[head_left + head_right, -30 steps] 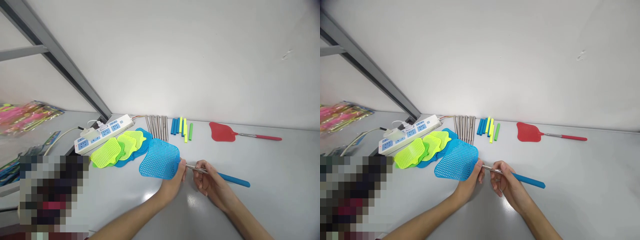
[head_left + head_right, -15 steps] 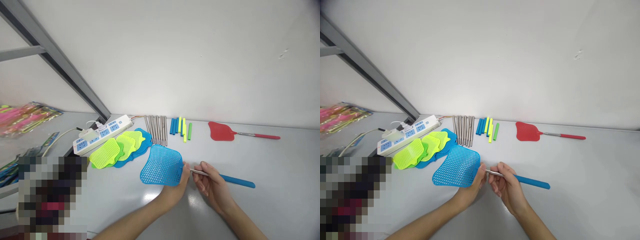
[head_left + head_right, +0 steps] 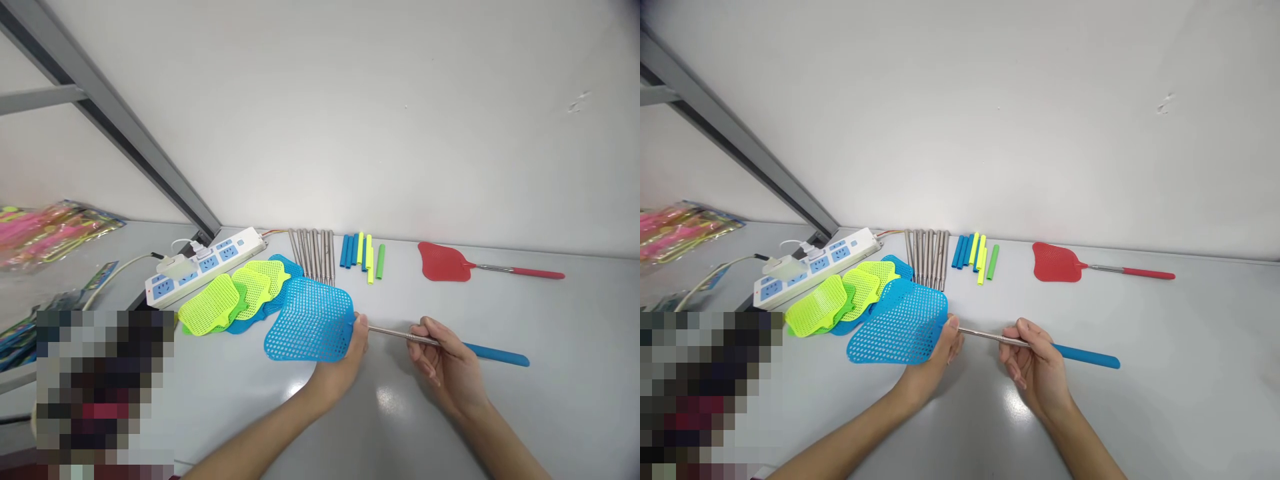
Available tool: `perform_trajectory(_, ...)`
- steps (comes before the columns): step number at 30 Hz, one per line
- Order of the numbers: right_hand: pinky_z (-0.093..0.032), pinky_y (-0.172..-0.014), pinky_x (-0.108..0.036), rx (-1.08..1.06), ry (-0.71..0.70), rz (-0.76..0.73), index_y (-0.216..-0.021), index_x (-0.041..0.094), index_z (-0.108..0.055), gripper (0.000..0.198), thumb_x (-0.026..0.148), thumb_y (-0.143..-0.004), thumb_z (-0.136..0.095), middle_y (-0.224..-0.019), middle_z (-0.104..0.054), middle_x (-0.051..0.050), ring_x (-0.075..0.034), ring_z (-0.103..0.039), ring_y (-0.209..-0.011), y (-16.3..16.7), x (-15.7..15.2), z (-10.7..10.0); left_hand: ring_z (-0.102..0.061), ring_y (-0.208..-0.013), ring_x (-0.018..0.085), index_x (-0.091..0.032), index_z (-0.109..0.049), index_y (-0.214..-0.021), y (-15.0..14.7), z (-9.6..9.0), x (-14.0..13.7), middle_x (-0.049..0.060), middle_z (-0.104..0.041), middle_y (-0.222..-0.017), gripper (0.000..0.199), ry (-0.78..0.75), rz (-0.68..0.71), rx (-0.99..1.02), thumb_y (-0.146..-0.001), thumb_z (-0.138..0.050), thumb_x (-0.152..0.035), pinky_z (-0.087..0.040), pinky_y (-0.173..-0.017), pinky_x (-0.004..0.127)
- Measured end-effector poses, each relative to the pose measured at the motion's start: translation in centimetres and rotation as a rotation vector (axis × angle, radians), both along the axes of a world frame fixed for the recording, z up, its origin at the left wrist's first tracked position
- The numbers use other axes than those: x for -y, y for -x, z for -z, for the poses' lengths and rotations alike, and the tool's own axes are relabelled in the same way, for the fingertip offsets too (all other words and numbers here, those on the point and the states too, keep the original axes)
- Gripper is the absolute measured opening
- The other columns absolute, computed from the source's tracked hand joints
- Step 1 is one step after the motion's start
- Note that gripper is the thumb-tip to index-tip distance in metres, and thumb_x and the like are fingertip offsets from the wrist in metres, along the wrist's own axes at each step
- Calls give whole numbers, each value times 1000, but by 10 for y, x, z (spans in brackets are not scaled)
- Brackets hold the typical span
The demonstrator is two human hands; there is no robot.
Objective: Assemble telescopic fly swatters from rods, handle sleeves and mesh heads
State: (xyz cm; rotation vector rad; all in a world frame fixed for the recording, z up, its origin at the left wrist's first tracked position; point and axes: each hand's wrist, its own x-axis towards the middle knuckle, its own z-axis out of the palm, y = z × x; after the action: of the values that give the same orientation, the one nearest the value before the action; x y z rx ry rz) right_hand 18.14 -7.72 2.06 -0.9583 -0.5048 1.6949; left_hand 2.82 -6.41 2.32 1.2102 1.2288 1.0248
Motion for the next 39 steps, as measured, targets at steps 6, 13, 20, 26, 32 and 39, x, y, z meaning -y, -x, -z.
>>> perform_trajectory(6,-16,-27,-18,32,9,11,-57,16,-49,22,31,-74,-47,-46,-51,-2,-6,-35,-30,-5,0,-2,-30,-42,7,-19,-31,-50,2,-1,-3,-5,-31,-45,39,-11,-8,23,-78,-39,-44,-28,-46,22)
perform_trajectory(13,-16,-28,-19,65,-12,33,-54,17,-47,22,29,-72,-48,-46,-51,-2,-5,-34,-30,-14,-4,-2,-29,-43,7,-19,-28,-51,2,0,-6,-5,-28,-46,38,-56,-46,59,-79,-38,-42,-27,-46,22)
perform_trajectory(20,-13,-30,-21,52,-40,67,-52,18,-49,23,25,-74,-46,-46,-51,-3,-6,-33,-30,-24,-6,-4,-28,-41,6,-18,-27,-48,10,-6,-12,-6,-27,-44,40,-65,-46,72,-80,-38,-40,-25,-44,22)
perform_trajectory(26,-14,-29,-21,74,-32,79,-54,18,-53,23,24,-74,-45,-46,-52,-3,-6,-32,-29,-30,-6,-4,-29,-41,7,-19,-28,-49,13,-5,-14,-6,-27,-43,40,-83,-54,64,-82,-35,-39,-25,-45,23)
perform_trajectory(32,-15,-28,-19,56,-12,116,-61,17,-53,21,28,-76,-45,-47,-49,0,-4,-28,-30,-26,-6,-2,-33,-43,7,-18,-29,-48,6,6,-9,-5,-31,-44,40,-51,-139,99,-82,-36,-37,-28,-48,22)
perform_trajectory(39,-13,-29,-16,25,49,64,-58,17,-45,26,35,-77,-47,-44,-38,5,-2,-18,-33,-5,-7,-4,-34,-45,8,-17,-36,-53,2,14,-4,-5,-34,-44,38,47,-95,185,-82,-33,-40,-29,-50,22)
